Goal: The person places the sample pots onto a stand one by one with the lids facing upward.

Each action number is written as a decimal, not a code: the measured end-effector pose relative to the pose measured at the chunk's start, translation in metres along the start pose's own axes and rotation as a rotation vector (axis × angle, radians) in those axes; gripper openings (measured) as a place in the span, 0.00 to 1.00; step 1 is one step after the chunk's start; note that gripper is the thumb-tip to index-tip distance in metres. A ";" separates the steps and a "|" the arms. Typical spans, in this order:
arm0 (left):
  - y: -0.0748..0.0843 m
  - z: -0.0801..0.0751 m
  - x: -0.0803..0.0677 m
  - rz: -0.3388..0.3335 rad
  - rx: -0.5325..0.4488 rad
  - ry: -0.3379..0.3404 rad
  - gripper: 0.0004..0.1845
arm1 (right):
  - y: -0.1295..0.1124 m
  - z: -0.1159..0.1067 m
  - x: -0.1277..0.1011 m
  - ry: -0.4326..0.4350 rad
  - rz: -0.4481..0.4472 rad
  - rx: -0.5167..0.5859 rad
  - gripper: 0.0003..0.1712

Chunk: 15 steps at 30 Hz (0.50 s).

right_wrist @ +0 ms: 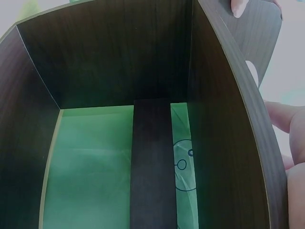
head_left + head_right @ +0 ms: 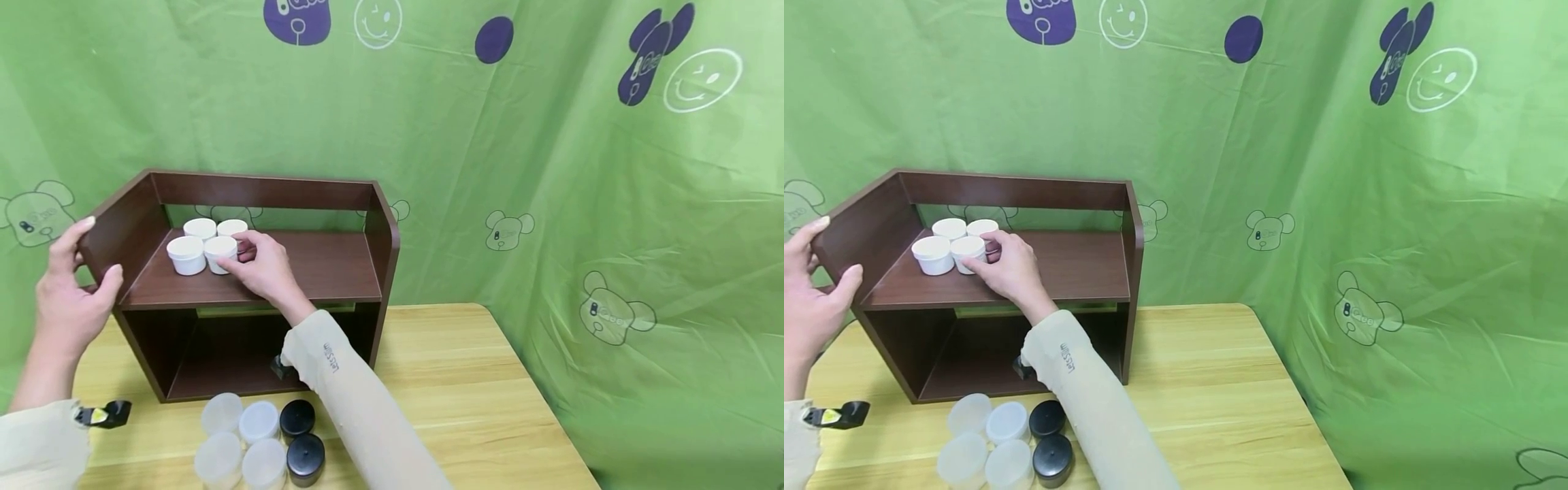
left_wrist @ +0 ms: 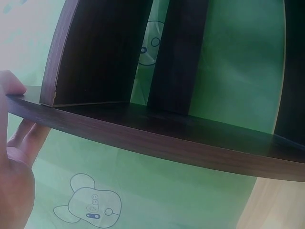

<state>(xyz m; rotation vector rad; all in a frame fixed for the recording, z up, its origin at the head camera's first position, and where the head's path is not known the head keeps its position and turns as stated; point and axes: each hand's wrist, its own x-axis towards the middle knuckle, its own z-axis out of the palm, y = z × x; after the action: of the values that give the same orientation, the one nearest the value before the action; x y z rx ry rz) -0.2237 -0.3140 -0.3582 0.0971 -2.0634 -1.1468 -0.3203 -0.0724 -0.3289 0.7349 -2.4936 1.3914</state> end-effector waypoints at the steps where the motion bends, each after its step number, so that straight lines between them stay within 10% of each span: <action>1: 0.000 0.000 0.000 -0.002 0.001 -0.001 0.38 | 0.000 0.000 0.000 0.002 0.004 0.001 0.26; 15: -0.001 0.000 0.000 -0.006 -0.009 0.009 0.38 | 0.000 0.000 -0.001 0.001 0.011 -0.005 0.25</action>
<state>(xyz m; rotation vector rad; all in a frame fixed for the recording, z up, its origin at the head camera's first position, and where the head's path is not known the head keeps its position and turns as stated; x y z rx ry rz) -0.2246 -0.3145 -0.3590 0.1045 -2.0511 -1.1570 -0.3198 -0.0720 -0.3290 0.7207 -2.5025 1.3886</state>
